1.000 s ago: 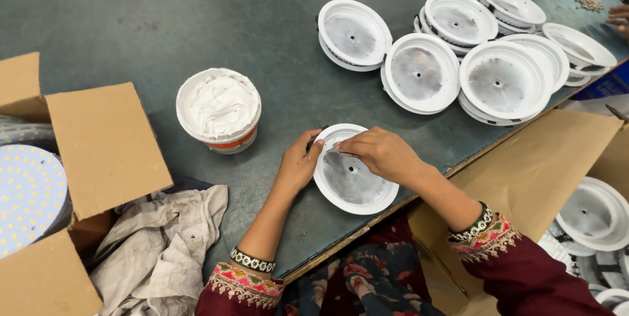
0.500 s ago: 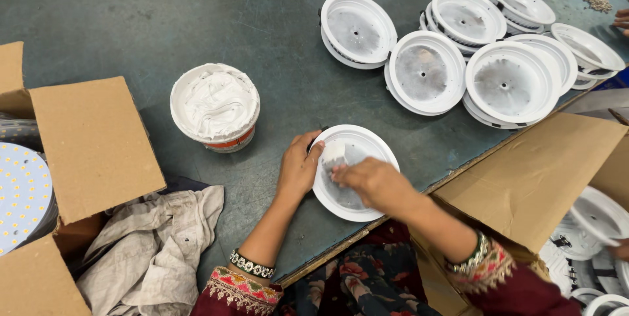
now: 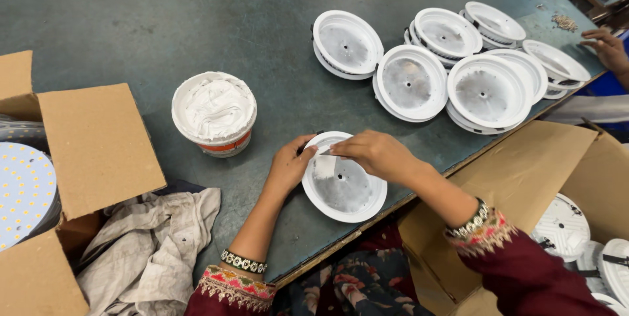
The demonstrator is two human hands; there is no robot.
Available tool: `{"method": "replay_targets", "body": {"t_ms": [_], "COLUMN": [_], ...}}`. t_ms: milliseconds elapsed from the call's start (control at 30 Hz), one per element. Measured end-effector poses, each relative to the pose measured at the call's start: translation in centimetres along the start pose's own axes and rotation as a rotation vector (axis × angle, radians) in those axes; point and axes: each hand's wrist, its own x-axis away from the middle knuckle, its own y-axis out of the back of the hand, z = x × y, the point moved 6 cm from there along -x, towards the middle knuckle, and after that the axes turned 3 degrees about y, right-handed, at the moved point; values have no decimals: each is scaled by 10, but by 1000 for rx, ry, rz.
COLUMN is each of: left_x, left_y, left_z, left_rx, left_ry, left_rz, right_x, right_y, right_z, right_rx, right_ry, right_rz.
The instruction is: The person applies a white paste to the center of circular white plastic parts using a small metal spatula. They take parts from a cardboard box, spread the paste, and place the finished parts into a stack on the table.
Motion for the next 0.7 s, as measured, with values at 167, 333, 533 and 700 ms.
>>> {"method": "replay_targets", "body": {"t_ms": [167,333,533,700], "left_x": [-2,0,4,5], "left_y": [1,0,-1,-1], "left_z": [-2,-1,-4,-9], "left_rx": [-92,-88,-109,-92], "left_ry": [-98,-132,-37,-79], "left_rz": [-51,-66,-68,-100], "right_x": [-3,31,67,86], "right_y": [-16,-13,-8,-13], "right_z": [-13,-21,-11,21], "right_rx": [-42,-100,-50,-47], "right_ry": [73,-3,-74,-216], "right_rz": [89,125,99,125]}}
